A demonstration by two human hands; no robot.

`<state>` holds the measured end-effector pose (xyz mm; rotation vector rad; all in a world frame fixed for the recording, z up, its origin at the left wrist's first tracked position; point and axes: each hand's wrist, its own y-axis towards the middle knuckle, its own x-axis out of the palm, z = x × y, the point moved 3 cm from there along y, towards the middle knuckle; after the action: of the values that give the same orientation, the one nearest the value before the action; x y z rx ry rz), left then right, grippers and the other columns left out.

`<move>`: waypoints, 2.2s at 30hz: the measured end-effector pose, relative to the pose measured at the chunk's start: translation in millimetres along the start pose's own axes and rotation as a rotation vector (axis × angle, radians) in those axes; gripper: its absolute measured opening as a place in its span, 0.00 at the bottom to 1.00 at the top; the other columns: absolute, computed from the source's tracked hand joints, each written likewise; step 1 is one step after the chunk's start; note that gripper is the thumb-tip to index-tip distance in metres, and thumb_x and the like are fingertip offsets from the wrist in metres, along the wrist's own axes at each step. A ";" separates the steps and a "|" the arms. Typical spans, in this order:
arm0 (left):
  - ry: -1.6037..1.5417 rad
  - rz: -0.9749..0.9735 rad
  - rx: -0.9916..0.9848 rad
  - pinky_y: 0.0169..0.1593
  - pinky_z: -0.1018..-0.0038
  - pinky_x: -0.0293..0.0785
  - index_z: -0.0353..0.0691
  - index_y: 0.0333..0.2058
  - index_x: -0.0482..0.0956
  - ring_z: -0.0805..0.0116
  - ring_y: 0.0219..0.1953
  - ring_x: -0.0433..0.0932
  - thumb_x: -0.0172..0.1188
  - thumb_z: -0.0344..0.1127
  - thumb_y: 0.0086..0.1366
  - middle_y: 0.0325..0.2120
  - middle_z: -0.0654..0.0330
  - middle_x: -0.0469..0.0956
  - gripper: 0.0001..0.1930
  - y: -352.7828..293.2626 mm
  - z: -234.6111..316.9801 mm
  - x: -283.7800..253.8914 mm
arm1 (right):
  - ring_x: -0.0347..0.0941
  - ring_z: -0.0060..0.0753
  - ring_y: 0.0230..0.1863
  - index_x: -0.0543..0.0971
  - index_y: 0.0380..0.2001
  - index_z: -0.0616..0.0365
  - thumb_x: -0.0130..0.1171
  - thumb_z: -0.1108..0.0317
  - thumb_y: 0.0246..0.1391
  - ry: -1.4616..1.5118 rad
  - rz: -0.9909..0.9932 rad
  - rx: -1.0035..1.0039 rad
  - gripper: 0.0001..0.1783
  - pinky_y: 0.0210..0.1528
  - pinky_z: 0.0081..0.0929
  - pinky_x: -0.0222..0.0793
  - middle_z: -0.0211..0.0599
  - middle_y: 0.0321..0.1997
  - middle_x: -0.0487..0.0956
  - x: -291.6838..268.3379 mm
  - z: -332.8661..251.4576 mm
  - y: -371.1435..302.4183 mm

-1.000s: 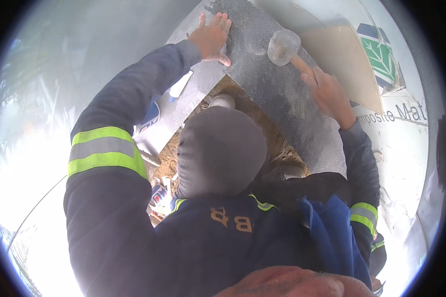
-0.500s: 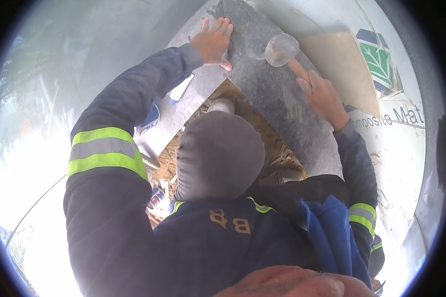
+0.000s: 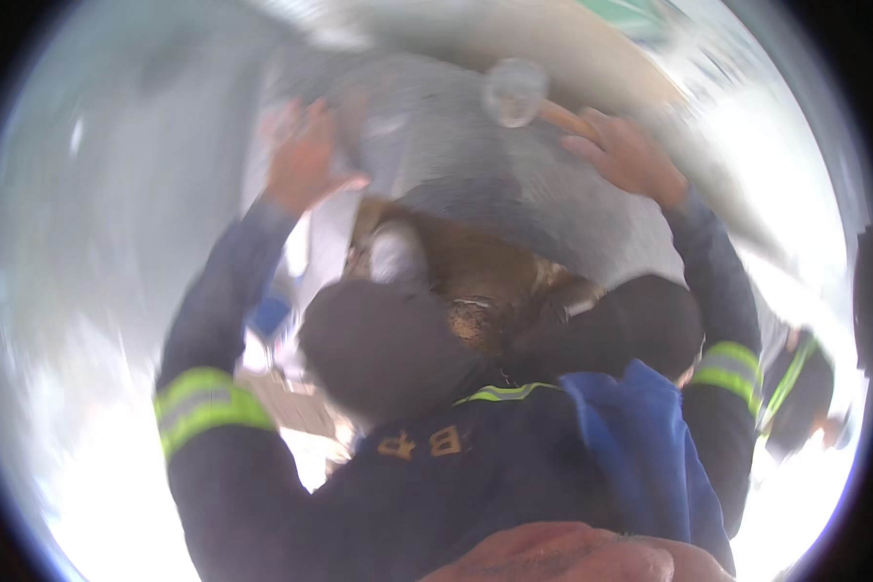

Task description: The person spreads mortar on a curved surface using a trowel, places a stone tile, and taps it into place with a rubber mallet. The person repeats this process for multiple tiles, adjusting their position and ensuring alignment.

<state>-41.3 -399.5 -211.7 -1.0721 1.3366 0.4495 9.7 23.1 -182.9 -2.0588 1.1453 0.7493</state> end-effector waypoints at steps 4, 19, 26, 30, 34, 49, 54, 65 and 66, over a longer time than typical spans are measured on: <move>0.027 0.185 0.265 0.70 0.28 0.41 0.41 0.70 0.65 0.37 0.77 0.48 0.66 0.62 0.62 0.76 0.49 0.53 0.46 43.1 74.1 -19.3 | 0.76 0.59 0.29 0.76 0.43 0.62 0.59 0.51 0.67 0.025 0.280 0.278 0.22 0.35 0.50 0.71 0.55 0.27 0.78 15.0 46.7 -121.9; -0.117 0.214 0.924 0.72 0.42 0.53 0.30 0.71 0.59 0.47 0.75 0.56 0.55 0.60 0.72 0.73 0.43 0.57 0.43 148.5 498.4 -78.8 | 0.74 0.35 0.27 0.68 0.36 0.64 0.49 0.57 0.73 0.763 1.352 1.243 0.19 0.30 0.40 0.72 0.41 0.28 0.75 73.9 110.9 -414.6; -0.352 0.222 0.886 0.54 0.60 0.77 0.46 0.66 0.71 0.58 0.55 0.80 0.52 0.52 0.76 0.60 0.59 0.78 0.26 168.2 600.2 -87.4 | 0.76 0.40 0.27 0.68 0.36 0.66 0.49 0.56 0.73 0.572 1.093 1.310 0.20 0.32 0.44 0.73 0.50 0.31 0.78 56.7 164.3 -426.3; -0.412 0.315 0.893 0.50 0.63 0.79 0.47 0.64 0.74 0.60 0.53 0.81 0.52 0.52 0.76 0.60 0.60 0.78 0.24 167.0 603.2 -86.1 | 0.73 0.34 0.23 0.69 0.35 0.63 0.48 0.56 0.74 0.992 1.260 1.260 0.19 0.27 0.39 0.71 0.42 0.27 0.75 56.7 171.7 -433.0; -0.422 0.217 0.851 0.49 0.63 0.81 0.47 0.63 0.75 0.59 0.52 0.82 0.52 0.51 0.76 0.60 0.60 0.79 0.23 169.0 600.6 -86.9 | 0.72 0.28 0.23 0.70 0.35 0.63 0.48 0.56 0.74 0.782 1.280 1.279 0.20 0.24 0.34 0.71 0.37 0.26 0.74 44.5 178.2 -428.2; -0.368 0.243 0.817 0.56 0.60 0.77 0.50 0.63 0.76 0.55 0.54 0.80 0.50 0.50 0.77 0.61 0.54 0.77 0.22 171.4 601.3 -86.8 | 0.68 0.31 0.19 0.68 0.31 0.62 0.51 0.59 0.73 0.823 1.211 1.272 0.19 0.24 0.39 0.67 0.39 0.19 0.71 64.9 164.9 -402.7; -0.397 0.203 0.801 0.56 0.59 0.77 0.52 0.64 0.76 0.53 0.53 0.80 0.50 0.50 0.77 0.61 0.53 0.76 0.22 173.2 603.5 -85.7 | 0.68 0.27 0.20 0.69 0.32 0.62 0.51 0.58 0.73 0.663 1.113 1.193 0.18 0.24 0.35 0.67 0.36 0.21 0.72 59.5 160.2 -407.0; -0.431 -0.046 0.520 0.61 0.57 0.72 0.55 0.66 0.73 0.54 0.59 0.76 0.42 0.57 0.78 0.67 0.53 0.70 0.26 180.7 615.5 -94.2 | 0.77 0.51 0.27 0.72 0.34 0.66 0.52 0.57 0.71 0.449 0.867 1.213 0.20 0.33 0.47 0.71 0.55 0.26 0.78 28.2 154.1 -423.0; -0.459 0.011 0.468 0.61 0.57 0.72 0.54 0.65 0.74 0.54 0.58 0.76 0.42 0.57 0.78 0.65 0.54 0.72 0.26 182.6 618.5 -97.9 | 0.79 0.57 0.31 0.74 0.37 0.68 0.52 0.54 0.71 0.474 0.828 1.235 0.22 0.36 0.50 0.72 0.58 0.28 0.79 23.4 157.0 -426.0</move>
<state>133.2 226.9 -263.1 -0.5311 0.9696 0.3403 368.1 302.8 -184.2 -0.6718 2.0429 -0.2097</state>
